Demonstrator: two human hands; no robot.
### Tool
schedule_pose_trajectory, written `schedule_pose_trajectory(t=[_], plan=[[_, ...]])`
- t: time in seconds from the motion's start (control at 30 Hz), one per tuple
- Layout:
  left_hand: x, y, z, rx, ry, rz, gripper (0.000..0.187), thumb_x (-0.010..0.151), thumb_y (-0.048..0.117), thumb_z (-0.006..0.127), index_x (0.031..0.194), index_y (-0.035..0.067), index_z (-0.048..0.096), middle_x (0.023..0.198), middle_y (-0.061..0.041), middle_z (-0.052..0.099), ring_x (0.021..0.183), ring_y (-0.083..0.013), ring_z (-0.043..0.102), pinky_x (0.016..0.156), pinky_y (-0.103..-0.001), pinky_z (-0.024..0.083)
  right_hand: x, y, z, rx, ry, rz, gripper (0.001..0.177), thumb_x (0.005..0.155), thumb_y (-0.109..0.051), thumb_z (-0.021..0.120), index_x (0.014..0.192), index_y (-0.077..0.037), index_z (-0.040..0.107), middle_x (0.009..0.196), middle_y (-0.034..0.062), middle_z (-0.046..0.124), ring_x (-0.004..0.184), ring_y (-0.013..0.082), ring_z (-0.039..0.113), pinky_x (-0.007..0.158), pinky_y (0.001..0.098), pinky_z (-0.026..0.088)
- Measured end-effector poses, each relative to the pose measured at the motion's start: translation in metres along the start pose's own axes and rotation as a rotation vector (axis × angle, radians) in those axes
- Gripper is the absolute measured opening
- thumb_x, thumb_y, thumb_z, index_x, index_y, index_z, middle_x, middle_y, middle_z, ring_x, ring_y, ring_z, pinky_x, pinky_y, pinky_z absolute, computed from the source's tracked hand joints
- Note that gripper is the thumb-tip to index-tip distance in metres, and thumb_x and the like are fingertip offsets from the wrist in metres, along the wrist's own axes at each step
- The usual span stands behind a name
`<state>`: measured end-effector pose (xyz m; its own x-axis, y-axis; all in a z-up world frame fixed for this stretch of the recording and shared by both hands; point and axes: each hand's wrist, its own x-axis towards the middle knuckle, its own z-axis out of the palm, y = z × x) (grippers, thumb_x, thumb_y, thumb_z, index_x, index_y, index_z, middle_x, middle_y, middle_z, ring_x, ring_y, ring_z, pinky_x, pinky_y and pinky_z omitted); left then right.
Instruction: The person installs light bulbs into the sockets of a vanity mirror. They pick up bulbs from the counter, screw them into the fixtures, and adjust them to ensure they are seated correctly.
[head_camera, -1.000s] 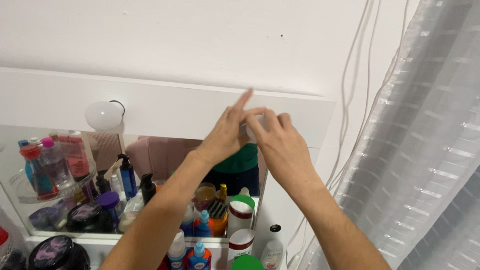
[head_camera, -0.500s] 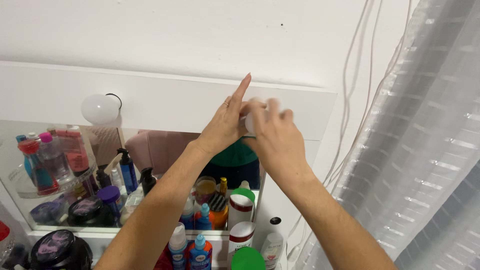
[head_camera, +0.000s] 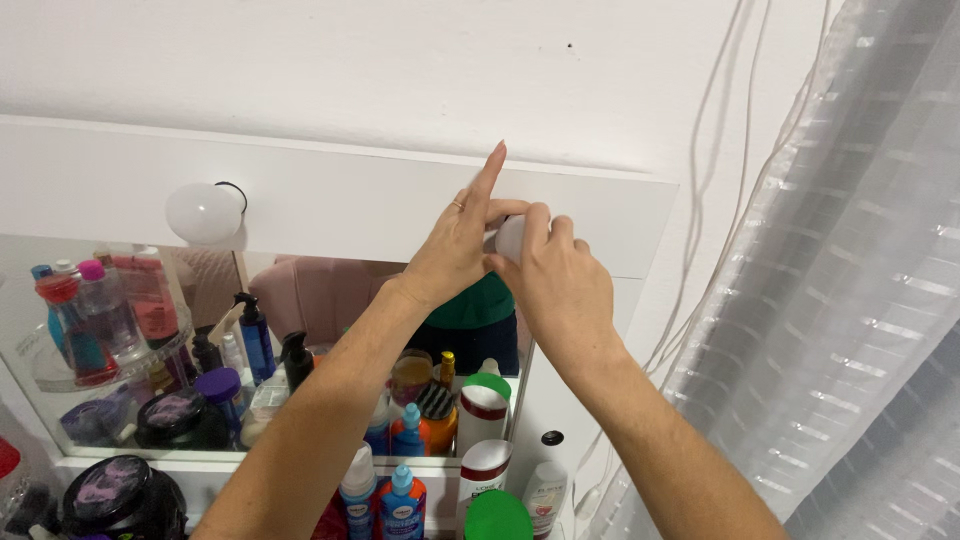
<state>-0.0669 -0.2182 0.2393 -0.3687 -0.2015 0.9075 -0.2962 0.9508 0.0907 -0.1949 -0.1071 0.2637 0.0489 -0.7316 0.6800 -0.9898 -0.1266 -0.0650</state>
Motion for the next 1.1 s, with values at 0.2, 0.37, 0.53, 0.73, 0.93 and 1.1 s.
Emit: schedule_pose_trajectory(t=[0.2,0.37,0.53,0.73,0.93,1.1], plan=[[-0.003,-0.003,-0.002,0.032,0.010,0.091,0.122,0.082,0.003,0.087,0.164,0.025,-0.001,0.123,0.005,0.075,0.110,-0.0170,0.068,0.126,-0.050,0.034,-0.012,0.002,-0.001,-0.282,0.290,-0.397,0.046,0.076,-0.001,0.077,0.117,-0.011,0.059,0.112,0.0182,0.062,0.085,0.0339,0.069,0.057,0.0346,0.061],[0.000,-0.004,0.000,0.012,0.061,0.108,0.127,0.074,0.003,0.089,0.163,0.024,0.001,0.124,-0.001,0.072,0.125,-0.0263,0.063,0.121,-0.049,0.038,-0.002,-0.004,-0.006,-0.039,0.041,-0.055,0.074,0.090,-0.044,0.080,0.135,0.005,0.047,0.105,0.0262,0.060,0.083,0.0384,0.071,0.056,0.0400,0.061],[-0.001,-0.004,-0.004,-0.022,0.041,0.118,0.125,0.075,-0.001,0.085,0.165,0.025,0.001,0.123,0.002,0.073,0.120,-0.0244,0.067,0.122,-0.045,0.044,-0.009,-0.008,0.000,-0.028,0.156,-0.139,0.051,0.087,-0.015,0.077,0.129,0.000,0.051,0.108,0.0274,0.058,0.092,0.0407,0.069,0.057,0.0395,0.061],[-0.001,-0.006,-0.005,-0.012,0.049,0.144,0.124,0.078,0.004,0.087,0.163,0.024,-0.001,0.121,0.007,0.075,0.103,-0.0210,0.070,0.126,-0.051,0.034,-0.016,-0.014,-0.003,-0.197,0.299,-0.277,0.061,0.075,-0.005,0.079,0.129,-0.004,0.052,0.120,0.0261,0.059,0.099,0.0396,0.066,0.064,0.0386,0.062],[-0.003,-0.007,-0.008,-0.026,0.029,0.124,0.131,0.068,0.005,0.087,0.163,0.025,-0.002,0.126,0.008,0.073,0.108,-0.0228,0.069,0.126,-0.049,0.036,-0.011,-0.021,-0.010,0.082,0.003,0.157,0.065,0.090,-0.035,0.082,0.131,0.002,0.048,0.110,0.0250,0.064,0.099,0.0371,0.072,0.071,0.0394,0.059],[-0.005,-0.010,-0.004,0.015,0.007,0.139,0.132,0.073,0.002,0.087,0.162,0.029,-0.006,0.130,0.008,0.072,0.115,-0.0206,0.069,0.127,-0.052,0.030,-0.026,-0.019,-0.008,-0.136,0.240,-0.212,0.059,0.084,0.006,0.067,0.140,-0.008,0.053,0.126,0.0259,0.056,0.101,0.0412,0.066,0.070,0.0423,0.062]])
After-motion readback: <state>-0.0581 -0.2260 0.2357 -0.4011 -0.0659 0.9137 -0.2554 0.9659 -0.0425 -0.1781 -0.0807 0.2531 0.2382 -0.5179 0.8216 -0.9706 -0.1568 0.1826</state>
